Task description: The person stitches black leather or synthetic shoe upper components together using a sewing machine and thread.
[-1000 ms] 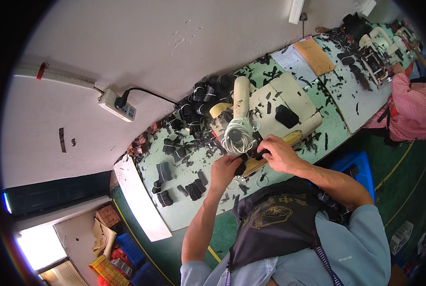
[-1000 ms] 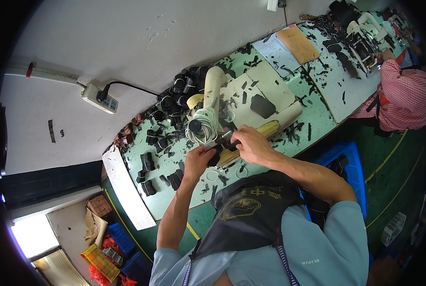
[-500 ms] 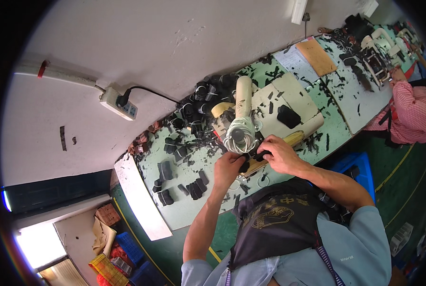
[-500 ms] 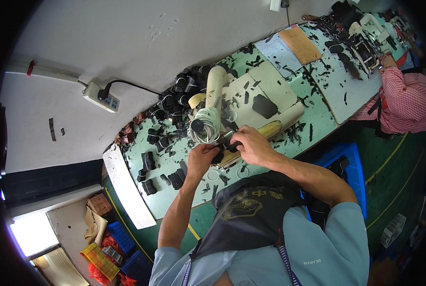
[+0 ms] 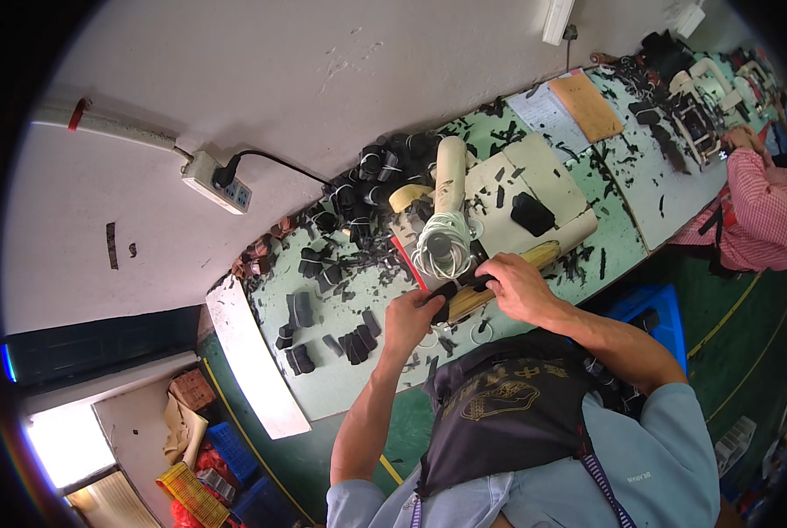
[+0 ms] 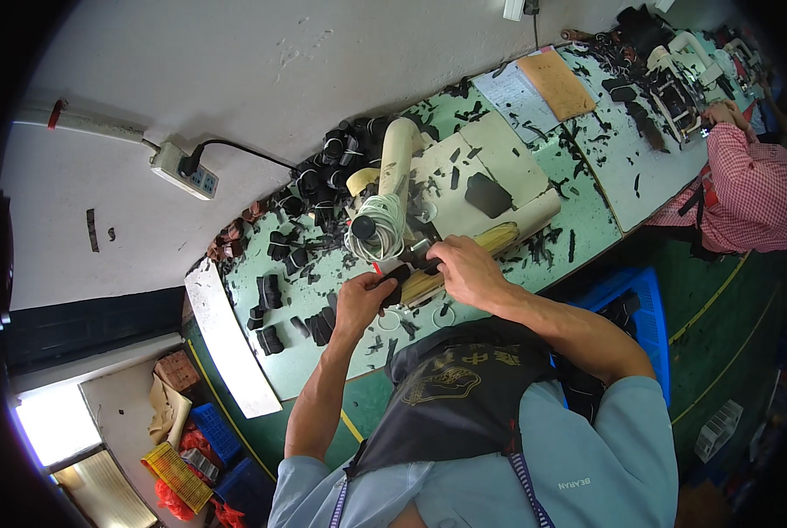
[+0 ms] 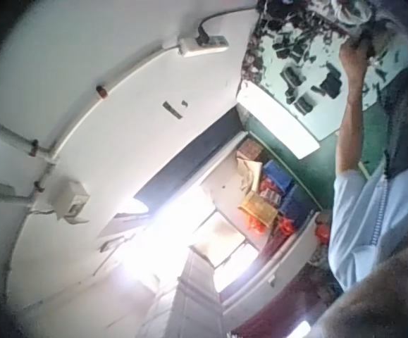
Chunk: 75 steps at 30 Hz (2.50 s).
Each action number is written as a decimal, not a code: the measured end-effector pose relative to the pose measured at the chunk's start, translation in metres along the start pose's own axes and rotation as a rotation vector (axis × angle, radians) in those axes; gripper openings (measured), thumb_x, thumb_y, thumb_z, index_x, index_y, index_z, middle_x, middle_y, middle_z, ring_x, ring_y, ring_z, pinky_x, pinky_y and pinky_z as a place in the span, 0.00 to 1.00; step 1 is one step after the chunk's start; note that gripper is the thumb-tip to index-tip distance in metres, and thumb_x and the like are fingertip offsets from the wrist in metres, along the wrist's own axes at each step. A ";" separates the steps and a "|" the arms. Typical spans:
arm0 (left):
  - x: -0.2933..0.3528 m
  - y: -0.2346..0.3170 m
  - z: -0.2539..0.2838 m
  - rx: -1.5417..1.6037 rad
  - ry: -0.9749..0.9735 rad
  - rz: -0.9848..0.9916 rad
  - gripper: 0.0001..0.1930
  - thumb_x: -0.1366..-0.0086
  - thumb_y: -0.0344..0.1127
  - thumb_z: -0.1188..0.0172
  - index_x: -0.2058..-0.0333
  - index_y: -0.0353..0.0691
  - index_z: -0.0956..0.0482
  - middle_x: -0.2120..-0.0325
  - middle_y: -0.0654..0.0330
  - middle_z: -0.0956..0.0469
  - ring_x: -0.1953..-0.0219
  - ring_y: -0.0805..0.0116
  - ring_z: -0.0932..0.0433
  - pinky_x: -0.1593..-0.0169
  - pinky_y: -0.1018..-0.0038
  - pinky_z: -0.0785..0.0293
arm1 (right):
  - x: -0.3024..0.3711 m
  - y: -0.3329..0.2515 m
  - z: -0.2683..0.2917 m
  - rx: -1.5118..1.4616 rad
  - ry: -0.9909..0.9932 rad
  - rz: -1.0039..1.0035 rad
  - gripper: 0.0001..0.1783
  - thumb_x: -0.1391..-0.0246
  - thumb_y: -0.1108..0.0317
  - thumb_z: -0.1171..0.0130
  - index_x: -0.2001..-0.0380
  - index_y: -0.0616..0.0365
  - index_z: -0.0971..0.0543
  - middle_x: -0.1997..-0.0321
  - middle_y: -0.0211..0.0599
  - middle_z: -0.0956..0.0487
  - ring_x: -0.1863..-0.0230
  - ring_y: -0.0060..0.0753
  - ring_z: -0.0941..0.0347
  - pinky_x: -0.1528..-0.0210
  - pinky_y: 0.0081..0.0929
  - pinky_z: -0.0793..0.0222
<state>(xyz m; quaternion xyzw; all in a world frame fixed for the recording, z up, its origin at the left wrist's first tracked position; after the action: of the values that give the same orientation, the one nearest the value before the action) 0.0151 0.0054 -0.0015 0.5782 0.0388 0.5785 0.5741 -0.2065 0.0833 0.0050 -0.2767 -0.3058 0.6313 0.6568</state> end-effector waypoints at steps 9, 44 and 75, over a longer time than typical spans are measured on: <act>-0.015 -0.013 -0.011 0.121 -0.065 -0.162 0.15 0.38 0.37 0.35 0.56 0.35 0.16 0.72 0.57 0.15 0.73 0.73 0.18 0.67 0.76 0.24 | -0.010 -0.013 -0.007 0.204 -0.029 -0.022 0.14 0.50 0.78 0.41 0.58 0.58 0.22 0.62 0.44 0.25 0.54 0.51 0.28 0.49 0.42 0.32; 0.007 0.001 -0.020 -0.019 -0.200 -0.139 0.22 0.37 0.32 0.36 0.45 0.36 0.23 0.65 0.58 0.16 0.67 0.75 0.20 0.63 0.77 0.25 | 0.020 -0.008 0.045 -0.077 -0.151 0.126 0.14 0.53 0.79 0.38 0.61 0.57 0.22 0.60 0.39 0.21 0.54 0.47 0.26 0.51 0.39 0.31; -0.009 -0.008 -0.016 -0.056 0.230 -0.277 0.14 0.40 0.36 0.35 0.57 0.36 0.18 0.65 0.53 0.14 0.65 0.60 0.14 0.60 0.67 0.21 | 0.001 0.010 0.006 -0.035 -0.162 0.046 0.20 0.50 0.80 0.42 0.52 0.60 0.25 0.54 0.45 0.26 0.48 0.49 0.29 0.45 0.40 0.33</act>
<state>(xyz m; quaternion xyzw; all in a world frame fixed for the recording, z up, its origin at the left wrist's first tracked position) 0.0058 0.0121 -0.0183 0.4811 0.1673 0.5569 0.6561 -0.2172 0.0843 0.0016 -0.2429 -0.3624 0.6612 0.6103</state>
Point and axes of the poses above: each hand's wrist, its own x-axis away from the middle knuckle, its own z-axis out of the back of the hand, y = z × x, the point moved 1 cm from there along -x, towards the middle knuckle
